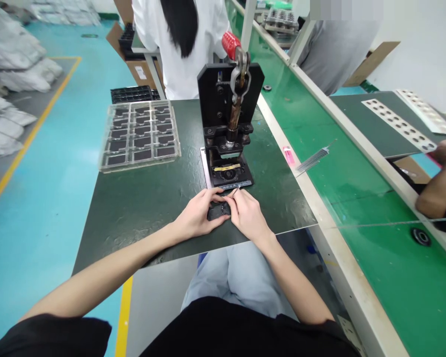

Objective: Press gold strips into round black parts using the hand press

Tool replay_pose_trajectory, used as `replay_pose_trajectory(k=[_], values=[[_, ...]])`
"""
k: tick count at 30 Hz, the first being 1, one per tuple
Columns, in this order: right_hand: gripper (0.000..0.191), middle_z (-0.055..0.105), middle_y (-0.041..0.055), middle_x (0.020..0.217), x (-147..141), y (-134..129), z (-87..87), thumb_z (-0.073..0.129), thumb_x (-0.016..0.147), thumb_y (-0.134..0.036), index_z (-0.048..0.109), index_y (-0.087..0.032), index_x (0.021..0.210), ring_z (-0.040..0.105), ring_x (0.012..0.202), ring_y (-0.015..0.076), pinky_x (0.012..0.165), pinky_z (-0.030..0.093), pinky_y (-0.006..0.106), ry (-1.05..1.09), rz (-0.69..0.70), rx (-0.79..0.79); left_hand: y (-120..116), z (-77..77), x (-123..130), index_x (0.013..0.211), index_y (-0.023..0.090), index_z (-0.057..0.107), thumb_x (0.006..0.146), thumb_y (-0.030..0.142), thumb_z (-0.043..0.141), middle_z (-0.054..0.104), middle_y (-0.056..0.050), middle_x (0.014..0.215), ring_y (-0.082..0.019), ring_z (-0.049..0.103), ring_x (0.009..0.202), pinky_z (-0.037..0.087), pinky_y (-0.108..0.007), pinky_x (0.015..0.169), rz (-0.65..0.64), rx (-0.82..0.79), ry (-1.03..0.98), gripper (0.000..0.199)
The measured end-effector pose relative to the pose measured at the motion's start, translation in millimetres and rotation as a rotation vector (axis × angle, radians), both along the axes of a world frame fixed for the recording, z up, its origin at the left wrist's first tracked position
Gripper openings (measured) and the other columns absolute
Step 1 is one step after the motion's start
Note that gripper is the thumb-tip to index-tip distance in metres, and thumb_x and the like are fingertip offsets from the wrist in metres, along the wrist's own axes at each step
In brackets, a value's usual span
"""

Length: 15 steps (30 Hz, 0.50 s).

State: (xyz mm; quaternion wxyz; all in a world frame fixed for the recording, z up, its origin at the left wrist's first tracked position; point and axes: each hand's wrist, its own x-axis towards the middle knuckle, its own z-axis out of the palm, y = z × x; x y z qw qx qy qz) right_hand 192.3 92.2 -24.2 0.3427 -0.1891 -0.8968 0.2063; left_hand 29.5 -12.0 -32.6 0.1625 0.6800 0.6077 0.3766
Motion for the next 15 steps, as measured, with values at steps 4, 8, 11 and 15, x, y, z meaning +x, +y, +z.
replay_pose_trajectory(k=[4,8,11,15], values=[[0.019,0.07,0.006,0.082,-2,1,-1.7,0.048,0.104,-0.02,0.056,-0.023,0.087,0.068,0.077,0.0208,0.073,0.055,0.033,0.017,0.019,-0.053,1,-3.1,-1,0.137,0.02,0.044,0.088,0.035,0.078,0.074,-0.009,0.111,-0.027,0.069,0.108,0.061,-0.043,0.09,0.0,-0.002,-0.033,0.062],[0.021,0.07,0.0045,0.078,-4,1,-0.3,0.051,0.103,-0.026,0.057,-0.023,0.083,0.067,0.071,0.0184,0.07,0.056,0.031,0.027,0.017,-0.19,3,-4.6,-1,0.136,0.021,0.044,0.086,0.035,0.08,0.075,-0.007,0.108,-0.026,0.072,0.103,0.062,-0.042,0.089,0.004,-0.005,-0.084,0.063],[0.023,0.066,0.0011,0.071,-2,-1,5.0,0.053,0.105,-0.033,0.06,-0.022,0.085,0.063,0.059,0.0138,0.058,0.052,0.027,0.19,-0.073,-0.305,3,-4.5,-1,0.134,0.022,0.046,0.086,0.035,0.08,0.076,-0.007,0.11,-0.026,0.073,0.106,0.062,-0.043,0.09,0.006,-0.011,-0.103,0.061],[0.018,0.069,0.0017,0.076,14,-1,14.5,0.053,0.106,-0.03,0.068,-0.021,0.099,0.06,0.057,0.0126,0.054,0.051,0.027,0.508,-0.291,-0.188,2,-4.6,-1,0.131,0.022,0.046,0.086,0.034,0.081,0.077,-0.008,0.113,-0.025,0.073,0.107,0.063,-0.043,0.091,0.006,-0.003,-0.097,0.058]])
